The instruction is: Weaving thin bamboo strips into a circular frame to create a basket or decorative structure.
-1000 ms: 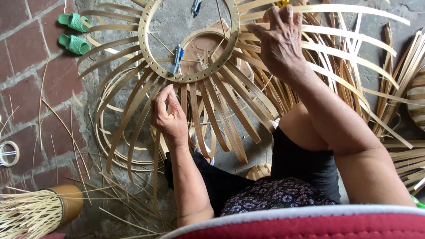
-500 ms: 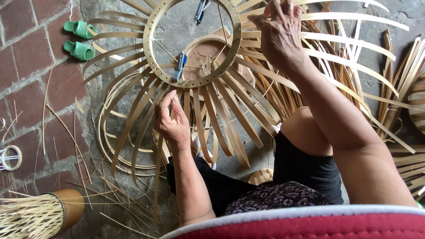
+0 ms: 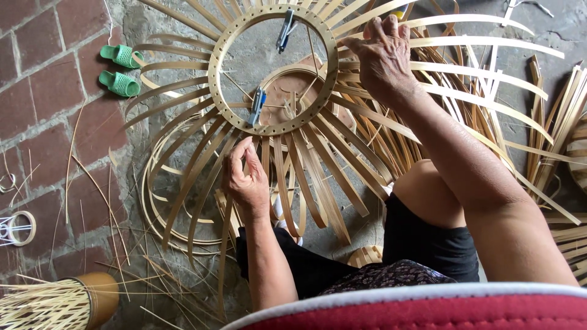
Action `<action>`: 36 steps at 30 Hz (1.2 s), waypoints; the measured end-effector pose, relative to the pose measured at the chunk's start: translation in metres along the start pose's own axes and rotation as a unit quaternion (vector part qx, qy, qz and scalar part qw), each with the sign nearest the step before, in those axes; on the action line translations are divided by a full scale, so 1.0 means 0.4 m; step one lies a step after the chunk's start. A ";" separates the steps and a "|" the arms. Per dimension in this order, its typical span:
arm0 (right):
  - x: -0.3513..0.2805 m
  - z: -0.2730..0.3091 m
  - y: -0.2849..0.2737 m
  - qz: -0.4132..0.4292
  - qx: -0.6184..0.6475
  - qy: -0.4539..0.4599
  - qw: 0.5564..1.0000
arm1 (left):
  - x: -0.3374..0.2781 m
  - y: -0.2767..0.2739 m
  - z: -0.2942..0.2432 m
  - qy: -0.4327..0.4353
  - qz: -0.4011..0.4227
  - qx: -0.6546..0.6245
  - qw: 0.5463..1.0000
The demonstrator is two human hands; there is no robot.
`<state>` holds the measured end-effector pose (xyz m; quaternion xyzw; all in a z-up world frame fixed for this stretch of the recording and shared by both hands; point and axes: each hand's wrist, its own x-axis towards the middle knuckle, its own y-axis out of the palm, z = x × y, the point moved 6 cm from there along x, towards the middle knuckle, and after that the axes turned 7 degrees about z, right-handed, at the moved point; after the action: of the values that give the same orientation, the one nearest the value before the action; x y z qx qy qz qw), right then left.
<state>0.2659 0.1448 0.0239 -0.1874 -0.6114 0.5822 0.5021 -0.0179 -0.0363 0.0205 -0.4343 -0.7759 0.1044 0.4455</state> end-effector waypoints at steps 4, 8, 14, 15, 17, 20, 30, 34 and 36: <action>0.026 -0.035 0.038 0.008 -0.005 0.013 1.000 | 0.001 -0.002 -0.004 0.005 -0.003 0.005 1.000; 0.064 -0.047 0.042 -0.014 -0.017 0.016 1.000 | 0.003 -0.005 -0.002 -0.001 -0.009 0.010 1.000; 0.097 -0.061 0.066 -0.014 -0.027 -0.001 1.000 | 0.007 -0.004 0.004 -0.013 -0.013 0.011 1.000; 0.103 -0.062 0.071 -0.007 -0.024 0.000 1.000 | 0.007 -0.004 0.005 -0.019 -0.014 0.011 1.000; 0.105 -0.071 0.081 -0.002 -0.023 -0.006 1.000 | 0.006 -0.004 0.002 -0.020 -0.016 0.013 1.000; 0.110 -0.069 0.074 0.009 -0.026 -0.009 1.000 | 0.005 -0.002 -0.002 -0.018 -0.020 0.012 1.000; 0.195 -0.008 0.021 -0.121 -0.153 -0.054 0.979 | 0.011 0.005 -0.010 -0.008 -0.025 -0.013 1.000; 0.235 -0.061 0.107 0.046 0.028 0.016 0.998 | 0.012 0.003 -0.006 -0.007 -0.028 -0.003 1.000; 0.241 -0.075 0.136 0.027 0.005 0.002 1.000 | 0.005 0.010 0.005 -0.018 -0.019 -0.014 1.000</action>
<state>0.2306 0.2528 0.0077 -0.2026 -0.6021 0.5979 0.4887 -0.0178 -0.0319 0.0184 -0.4234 -0.7936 0.0928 0.4271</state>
